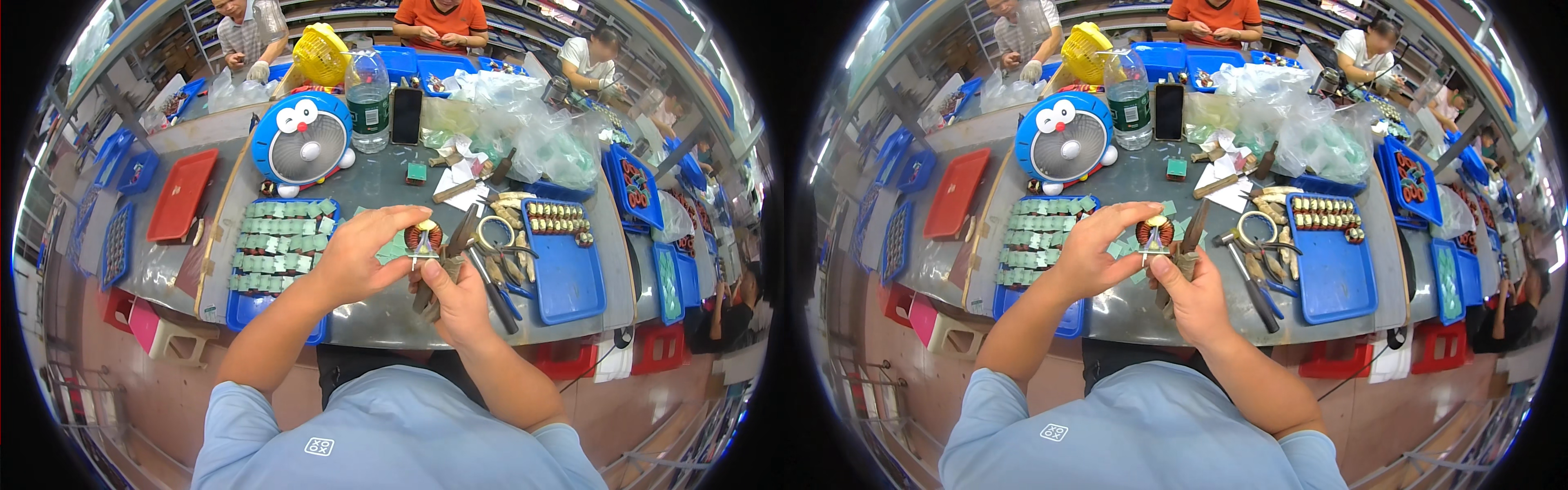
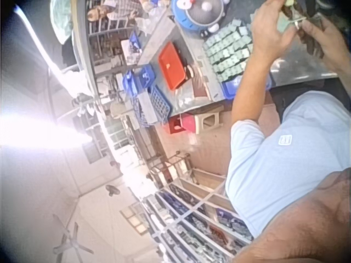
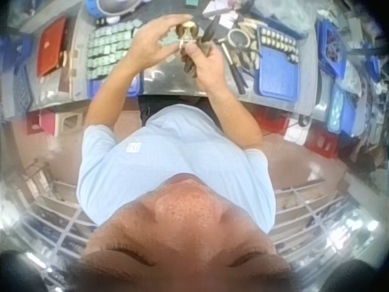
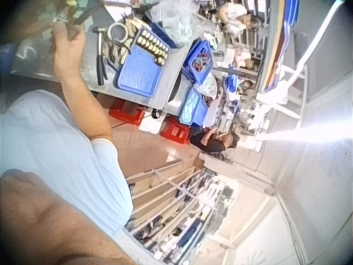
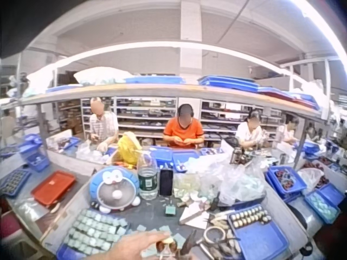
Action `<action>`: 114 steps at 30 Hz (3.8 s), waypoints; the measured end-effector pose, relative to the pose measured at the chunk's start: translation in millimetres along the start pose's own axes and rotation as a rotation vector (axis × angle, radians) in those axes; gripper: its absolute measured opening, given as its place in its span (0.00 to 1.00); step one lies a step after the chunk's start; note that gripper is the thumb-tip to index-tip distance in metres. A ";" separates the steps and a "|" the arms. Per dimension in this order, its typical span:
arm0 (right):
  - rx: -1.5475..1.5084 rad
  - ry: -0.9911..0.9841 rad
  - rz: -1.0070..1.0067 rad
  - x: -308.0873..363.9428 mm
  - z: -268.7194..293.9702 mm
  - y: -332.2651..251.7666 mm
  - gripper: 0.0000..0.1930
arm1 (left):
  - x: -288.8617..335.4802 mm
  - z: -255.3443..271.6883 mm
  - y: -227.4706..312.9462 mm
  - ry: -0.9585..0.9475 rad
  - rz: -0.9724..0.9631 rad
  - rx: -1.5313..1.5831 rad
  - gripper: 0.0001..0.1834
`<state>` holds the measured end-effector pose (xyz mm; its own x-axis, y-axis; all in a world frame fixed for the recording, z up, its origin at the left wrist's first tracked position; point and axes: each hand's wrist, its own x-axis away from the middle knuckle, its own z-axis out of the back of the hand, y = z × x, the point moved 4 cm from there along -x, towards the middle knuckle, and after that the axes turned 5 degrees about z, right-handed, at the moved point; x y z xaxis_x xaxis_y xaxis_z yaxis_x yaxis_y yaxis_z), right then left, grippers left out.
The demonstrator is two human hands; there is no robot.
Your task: Assembling a small electrical transformer core by attaching metal plates and wire components using pliers and a hammer.
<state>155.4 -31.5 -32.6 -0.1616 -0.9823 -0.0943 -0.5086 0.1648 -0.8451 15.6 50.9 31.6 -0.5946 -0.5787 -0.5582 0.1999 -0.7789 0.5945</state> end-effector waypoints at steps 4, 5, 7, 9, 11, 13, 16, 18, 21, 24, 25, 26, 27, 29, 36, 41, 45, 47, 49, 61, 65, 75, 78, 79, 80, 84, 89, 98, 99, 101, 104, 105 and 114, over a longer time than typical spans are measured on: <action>0.014 -0.005 -0.025 0.1 -1.5 1.5 0.17 | 2.9 -0.5 -1.9 0.077 -0.030 -0.085 0.29; 0.017 -0.005 -0.021 0.1 -1.8 1.6 0.17 | 4.2 -1.1 -2.1 0.075 -0.028 -0.084 0.29; 0.019 -0.012 -0.025 -0.1 3.0 2.0 0.16 | 6.6 -2.3 -6.7 0.063 0.085 0.075 0.28; 0.021 -0.021 -0.028 -0.1 7.2 0.2 0.16 | 6.0 -0.7 -3.9 0.063 0.136 0.177 0.26; 0.257 0.038 0.167 0.9 12.3 -11.9 0.17 | 5.3 -0.8 -6.1 0.065 0.186 0.276 0.25; 0.376 0.022 0.209 -1.5 12.5 -21.1 0.20 | 9.8 -7.0 -16.6 0.063 0.403 0.573 0.20; 0.662 -0.122 0.443 -16.1 0.9 -36.9 0.22 | 8.6 -14.4 -24.2 -0.148 0.708 0.891 0.20; 0.539 -0.124 0.345 -18.3 0.6 -35.8 0.22 | 6.4 -17.9 -23.6 -0.208 0.746 0.917 0.22; 0.448 -0.113 0.245 -25.9 3.4 -32.8 0.23 | -2.5 -14.8 -21.0 -0.248 0.760 0.922 0.26; 0.229 0.002 0.282 -32.9 -2.8 -37.8 0.23 | -12.2 1.1 -20.4 -0.130 0.665 0.805 0.22; 0.227 0.004 0.292 -34.1 -3.2 -40.4 0.23 | -12.8 -0.5 -15.4 -0.135 0.657 0.801 0.22; 0.173 0.011 0.250 -35.1 -3.1 -41.6 0.23 | -14.9 1.5 -5.1 -0.044 0.504 0.699 0.19; 0.118 0.015 0.203 -35.4 -4.2 -42.1 0.23 | -16.0 6.6 4.4 0.049 0.355 0.595 0.20; 0.092 0.003 0.221 -36.4 -7.5 -44.9 0.23 | -18.4 9.0 10.4 0.024 0.243 0.487 0.29; 0.129 -0.055 0.265 -34.1 -8.2 -50.3 0.25 | -18.8 8.8 3.7 0.000 0.251 0.355 0.30; 0.175 -0.092 0.287 -32.4 -9.3 -51.2 0.25 | -19.0 9.8 4.8 -0.046 0.228 0.387 0.33; 0.180 -0.090 0.280 -32.0 -10.9 -49.2 0.26 | -15.1 6.1 -2.4 -0.032 0.231 0.420 0.34; 0.180 -0.093 0.273 -31.9 -12.1 -48.6 0.26 | -13.1 4.5 -4.0 -0.052 0.267 0.485 0.34; 0.142 -0.073 0.281 -31.8 -12.9 -49.3 0.26 | -13.3 2.5 -1.9 -0.045 0.271 0.531 0.33; 1.457 0.190 0.276 38.0 135.9 -4.2 0.14 | 20.3 -15.6 -32.0 0.080 0.564 1.018 0.29; 1.829 0.245 0.147 77.7 179.8 4.0 0.18 | 26.1 -21.0 -42.1 0.050 0.693 1.229 0.29; 1.792 0.163 0.191 73.4 167.0 -0.6 0.19 | 21.8 -31.9 -39.1 0.056 0.552 1.706 0.28; 1.866 0.132 0.192 70.8 166.0 -0.4 0.19 | 25.7 -29.7 -38.5 0.050 0.546 1.713 0.28; 1.861 0.135 0.195 70.0 165.6 -0.9 0.19 | 25.6 -28.9 -38.4 0.039 0.534 1.724 0.29; 1.882 0.099 0.219 69.3 163.5 -0.6 0.20 | 26.0 -27.8 -37.2 0.036 0.534 1.720 0.29; 1.955 0.000 0.227 65.7 162.1 -0.4 0.20 | 23.4 -25.1 -24.6 0.049 0.500 1.734 0.28; 2.029 -0.017 0.162 57.7 166.3 8.6 0.19 | 25.9 -30.1 -29.4 0.113 0.528 1.590 0.28; 2.099 -0.047 0.237 55.5 158.3 9.5 0.16 | 29.5 -27.6 -34.6 0.123 0.511 1.508 0.27; 2.090 -0.060 0.257 55.0 159.8 11.1 0.18 | 29.9 -26.7 -34.6 0.136 0.506 1.532 0.28; 1.979 -0.044 0.218 52.7 167.9 11.4 0.20 | 30.6 -25.3 -35.1 0.147 0.501 1.553 0.28; 1.665 0.005 0.055 53.0 169.7 5.3 0.24 | 33.7 -24.1 -40.2 0.162 0.510 1.631 0.30; 1.460 0.039 -0.067 54.9 171.1 5.1 0.25 | 35.7 -23.6 -39.8 0.133 0.471 1.669 0.30; 0.055 0.351 -0.396 63.0 176.9 31.7 0.27 | 26.9 -24.2 -35.8 0.108 0.454 1.769 0.26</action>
<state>278.8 -103.8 -158.4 -0.2443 -0.8781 0.4115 -0.5447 -0.2268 -0.8074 11.3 57.3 -18.6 -0.6742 -0.7149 -0.1856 -0.6922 0.5240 0.4962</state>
